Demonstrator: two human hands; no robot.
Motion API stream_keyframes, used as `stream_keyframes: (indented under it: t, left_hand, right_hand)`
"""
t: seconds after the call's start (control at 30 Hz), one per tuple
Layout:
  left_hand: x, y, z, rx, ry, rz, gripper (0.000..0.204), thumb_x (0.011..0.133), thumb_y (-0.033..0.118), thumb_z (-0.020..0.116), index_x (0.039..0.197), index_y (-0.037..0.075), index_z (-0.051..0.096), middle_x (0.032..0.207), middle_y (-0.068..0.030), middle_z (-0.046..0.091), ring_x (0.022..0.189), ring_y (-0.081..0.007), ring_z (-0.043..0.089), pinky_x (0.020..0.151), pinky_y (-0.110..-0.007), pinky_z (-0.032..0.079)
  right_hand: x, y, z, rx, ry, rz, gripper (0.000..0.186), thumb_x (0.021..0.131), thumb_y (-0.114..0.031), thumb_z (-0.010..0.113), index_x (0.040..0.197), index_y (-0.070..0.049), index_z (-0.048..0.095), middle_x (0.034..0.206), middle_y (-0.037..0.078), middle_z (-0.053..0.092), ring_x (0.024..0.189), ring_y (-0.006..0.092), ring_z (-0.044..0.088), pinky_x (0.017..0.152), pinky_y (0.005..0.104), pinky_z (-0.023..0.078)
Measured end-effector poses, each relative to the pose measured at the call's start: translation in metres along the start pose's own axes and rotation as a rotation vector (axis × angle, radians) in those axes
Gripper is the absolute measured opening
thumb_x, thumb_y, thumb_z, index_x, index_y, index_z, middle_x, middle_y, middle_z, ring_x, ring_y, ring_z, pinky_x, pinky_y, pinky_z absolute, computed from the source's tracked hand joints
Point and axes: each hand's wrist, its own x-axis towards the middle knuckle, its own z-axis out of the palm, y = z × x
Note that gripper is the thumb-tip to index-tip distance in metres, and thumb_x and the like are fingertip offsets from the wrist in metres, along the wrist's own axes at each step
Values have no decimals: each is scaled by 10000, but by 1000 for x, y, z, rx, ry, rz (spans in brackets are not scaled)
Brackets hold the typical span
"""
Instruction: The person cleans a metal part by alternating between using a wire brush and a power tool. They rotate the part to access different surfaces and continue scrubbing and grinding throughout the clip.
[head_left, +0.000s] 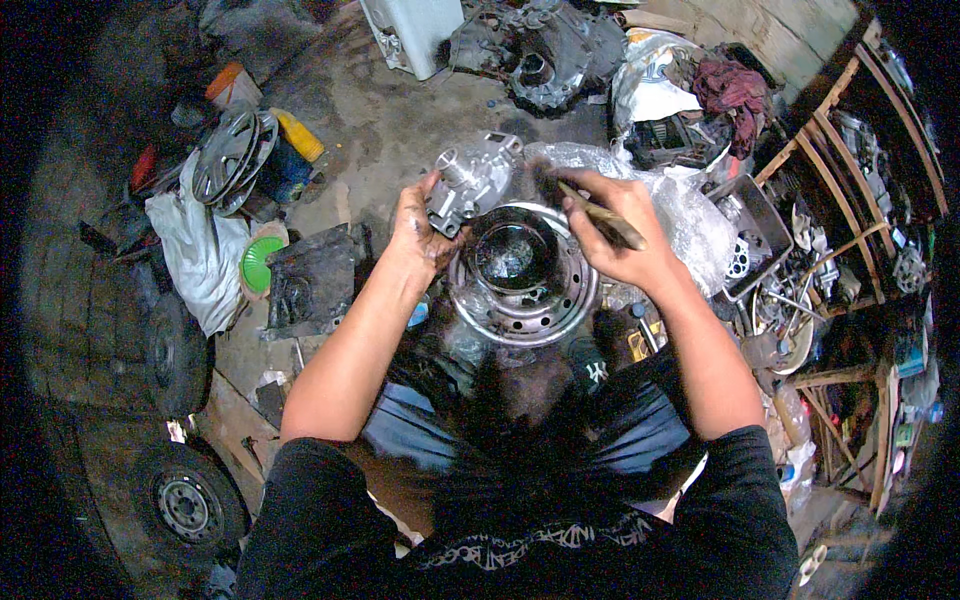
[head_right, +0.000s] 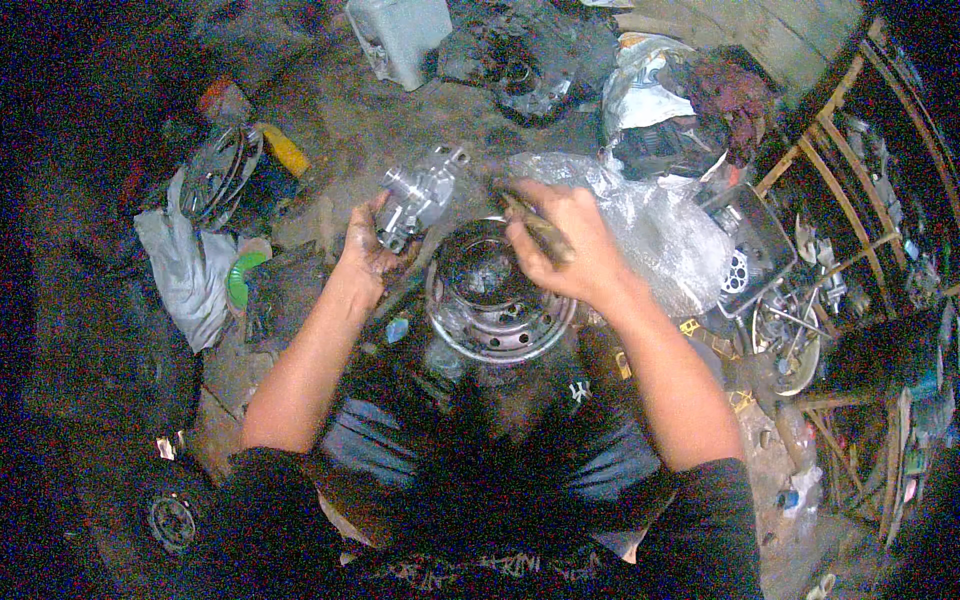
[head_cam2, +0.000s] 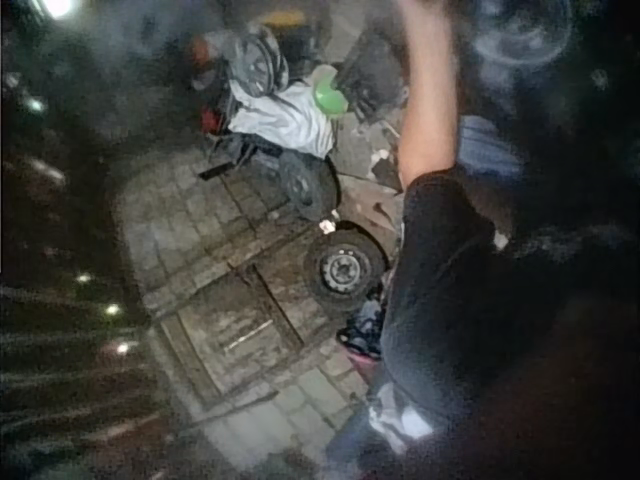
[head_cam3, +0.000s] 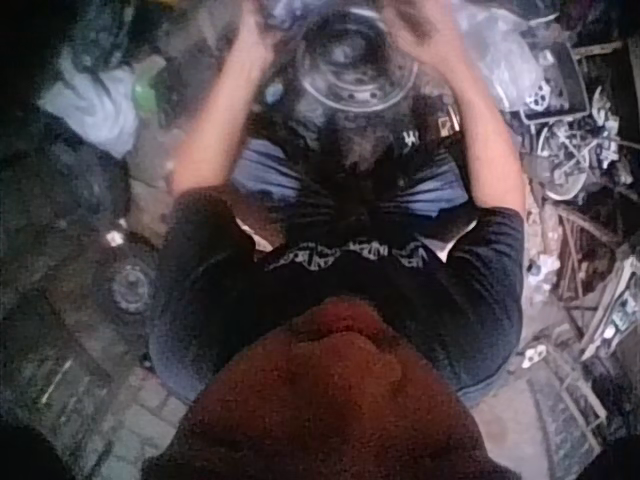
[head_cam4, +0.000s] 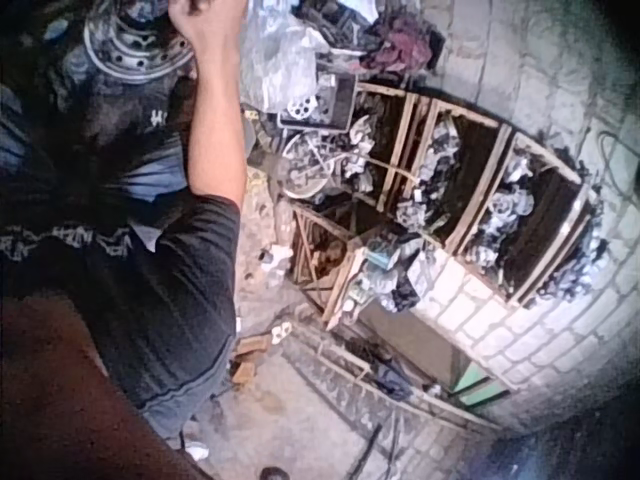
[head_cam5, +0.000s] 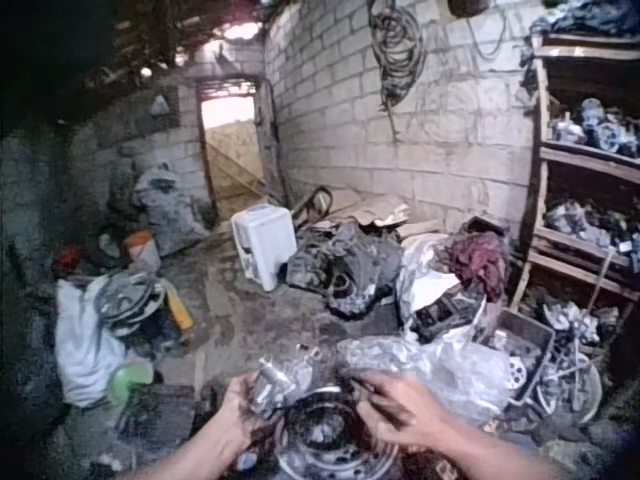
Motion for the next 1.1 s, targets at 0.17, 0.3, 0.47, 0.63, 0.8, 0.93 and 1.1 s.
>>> stream_keyframes:
  t: [0.17,0.3,0.47,0.63,0.8,0.93,1.1]
  left_hand:
    - [13,-4,-2,-204,-188,-49,414,952,368,582,1223,53,589,1166,-147,673,1064,-307,664,940,-484,544]
    - [25,-6,2,-292,-196,-46,427,1002,341,524,1269,9,552,1258,-178,640,1151,-342,627,1011,-523,494]
    - [24,-8,3,-278,-294,46,474,1006,350,531,1330,6,492,1299,-184,611,1144,-354,627,990,-516,517]
    - [26,-12,-7,-177,-495,110,536,995,391,550,1377,28,453,1326,-197,583,1151,-375,619,980,-510,529]
    - [30,-21,-2,-138,-467,186,582,982,442,559,1378,31,445,1332,-199,572,1175,-373,605,957,-540,542]
    - [17,-13,3,-152,-514,188,532,1003,427,529,1359,36,472,1288,-159,606,1154,-324,623,962,-495,553]
    - [18,-19,1,-102,-417,262,498,1018,409,506,1346,35,478,1282,-145,613,1163,-294,622,961,-476,555]
  right_hand:
    - [7,-18,-5,152,121,107,349,939,-183,609,1253,-34,642,1090,189,710,967,240,693,867,343,524]
    - [10,-11,-3,305,124,142,368,929,-211,640,1269,-68,646,1152,198,693,1081,284,672,941,358,493]
    - [11,-9,-6,334,139,145,330,932,-220,651,1228,-77,680,1159,195,691,1085,302,667,962,366,486]
    - [9,-10,0,206,129,-24,307,907,-166,644,1204,-108,701,1162,191,687,1062,336,668,944,393,502]
    - [-7,-20,23,121,-59,-167,349,781,-78,687,1125,-122,726,1212,224,640,1094,423,625,941,445,509]
    - [4,5,14,-28,217,-58,312,762,-59,677,1069,-91,726,1216,210,647,1089,410,632,936,440,512]
    - [-3,-27,24,264,31,-151,268,771,-72,675,1028,-107,742,1082,175,704,1038,347,661,918,432,511]
